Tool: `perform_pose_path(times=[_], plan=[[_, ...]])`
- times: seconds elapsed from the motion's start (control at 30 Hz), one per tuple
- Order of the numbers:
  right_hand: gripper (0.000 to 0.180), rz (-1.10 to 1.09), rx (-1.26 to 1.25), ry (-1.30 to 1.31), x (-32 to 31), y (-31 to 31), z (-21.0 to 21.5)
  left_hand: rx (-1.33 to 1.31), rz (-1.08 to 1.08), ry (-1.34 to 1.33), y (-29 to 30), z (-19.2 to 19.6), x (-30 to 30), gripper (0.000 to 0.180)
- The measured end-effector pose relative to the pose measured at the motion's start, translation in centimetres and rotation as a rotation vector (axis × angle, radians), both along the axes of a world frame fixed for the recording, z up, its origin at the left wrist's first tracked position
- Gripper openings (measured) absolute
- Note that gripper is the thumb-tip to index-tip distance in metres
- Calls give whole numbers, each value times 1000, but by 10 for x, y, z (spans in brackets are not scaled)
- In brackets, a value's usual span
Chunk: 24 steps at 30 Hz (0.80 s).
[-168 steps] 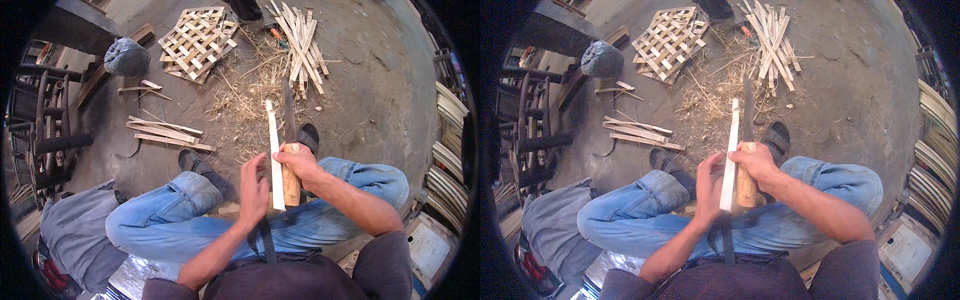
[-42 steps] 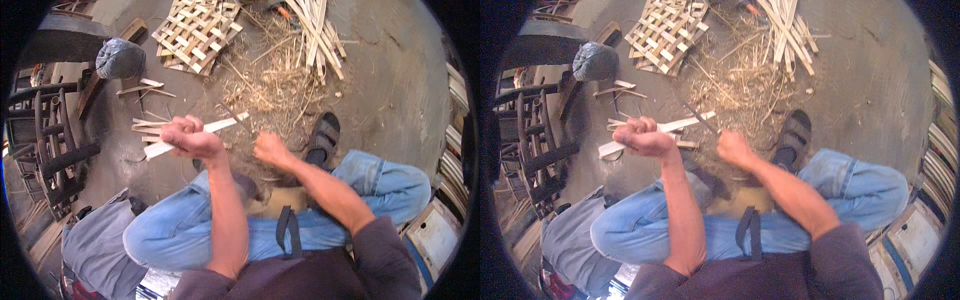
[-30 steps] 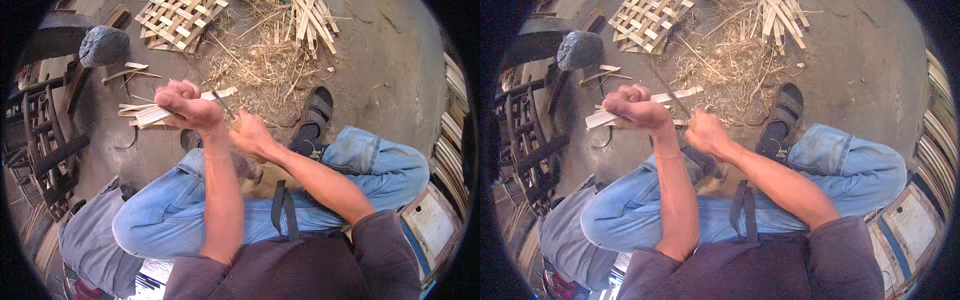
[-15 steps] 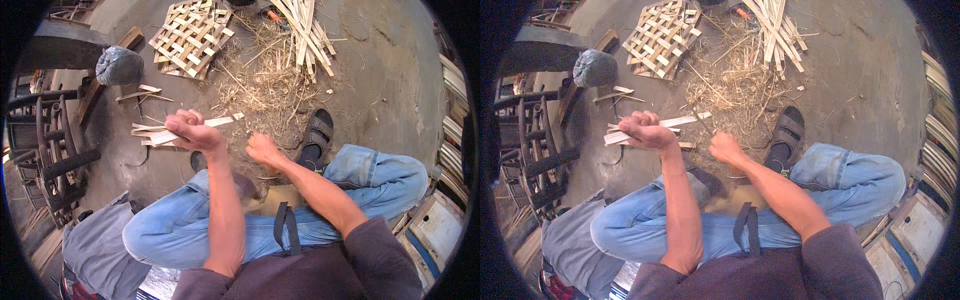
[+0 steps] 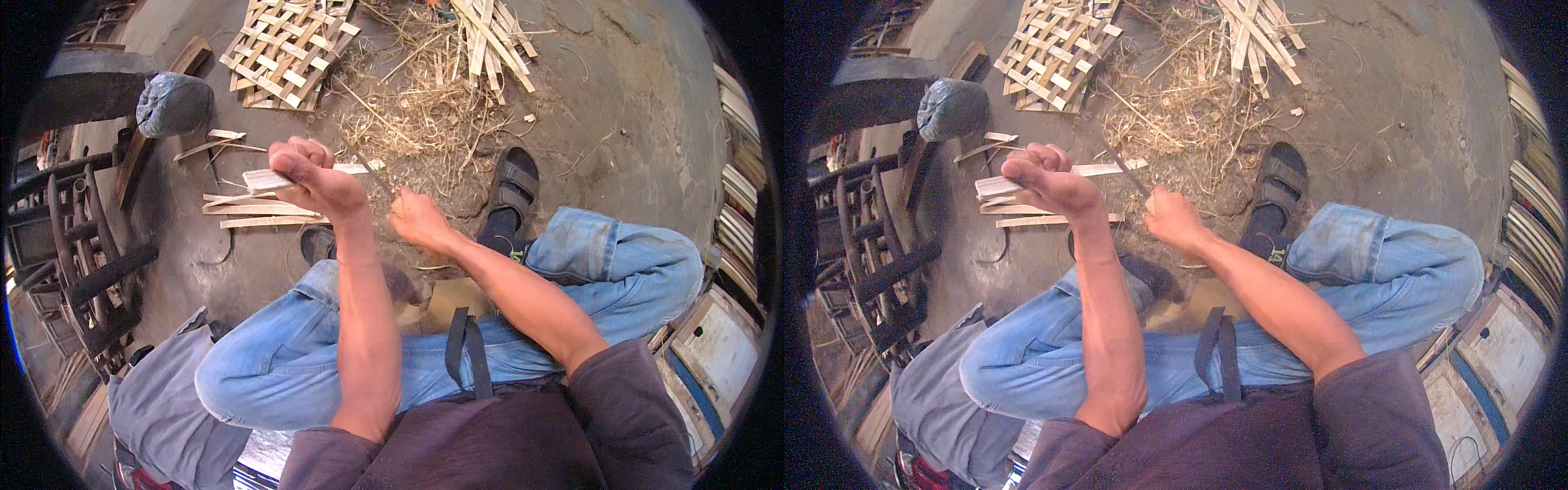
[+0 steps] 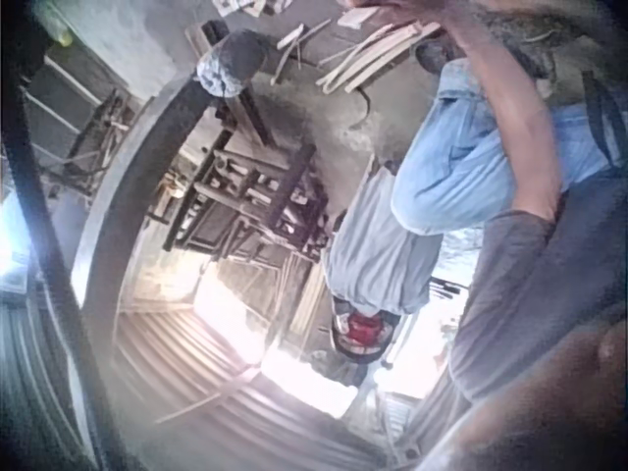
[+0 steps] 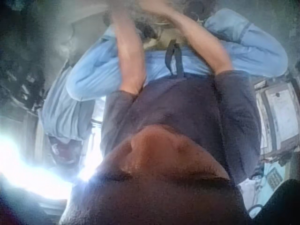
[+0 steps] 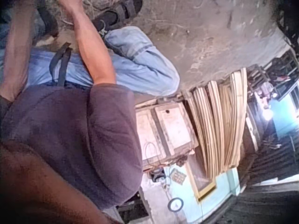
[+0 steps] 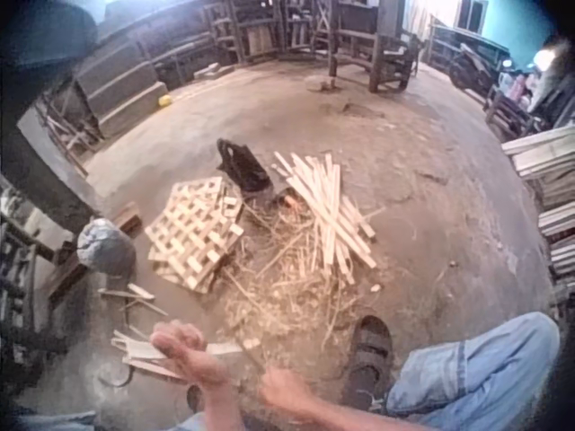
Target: The person sits on the floor and uses a knife to shave thin strips from a long wooden stick. They repeatedly draw the blade along the stick to remove material, occasionally pausing to inspect the edges. The shaved wood accumulates on the floor nearby.
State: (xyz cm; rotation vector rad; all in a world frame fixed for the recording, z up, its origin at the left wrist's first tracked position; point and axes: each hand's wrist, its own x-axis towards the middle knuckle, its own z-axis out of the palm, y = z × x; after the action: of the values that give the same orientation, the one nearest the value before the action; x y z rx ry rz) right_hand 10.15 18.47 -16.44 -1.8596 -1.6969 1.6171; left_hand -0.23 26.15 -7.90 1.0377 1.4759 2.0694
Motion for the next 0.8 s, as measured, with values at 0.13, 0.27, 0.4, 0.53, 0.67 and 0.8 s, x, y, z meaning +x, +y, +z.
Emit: perform_pose_path(times=[0.13,0.27,0.4,0.53,0.67,0.8], plan=[[33,51,207,115,-11,0,57,10,79,-20,-2,5,-3,58],[23,93,168,3,15,-3,-59,22,108,-41,11,8,-2,60],[27,98,174,104,-21,1,36,-37,207,-8,-6,-3,-24,58],[29,229,215,6,14,3,-56,-4,133,3,1,2,-3,58],[28,150,291,131,-23,-5,-8,-21,191,21,-3,-2,-20,58],[28,145,66,12,11,3,-53,11,169,1,-4,-6,-12,57]])
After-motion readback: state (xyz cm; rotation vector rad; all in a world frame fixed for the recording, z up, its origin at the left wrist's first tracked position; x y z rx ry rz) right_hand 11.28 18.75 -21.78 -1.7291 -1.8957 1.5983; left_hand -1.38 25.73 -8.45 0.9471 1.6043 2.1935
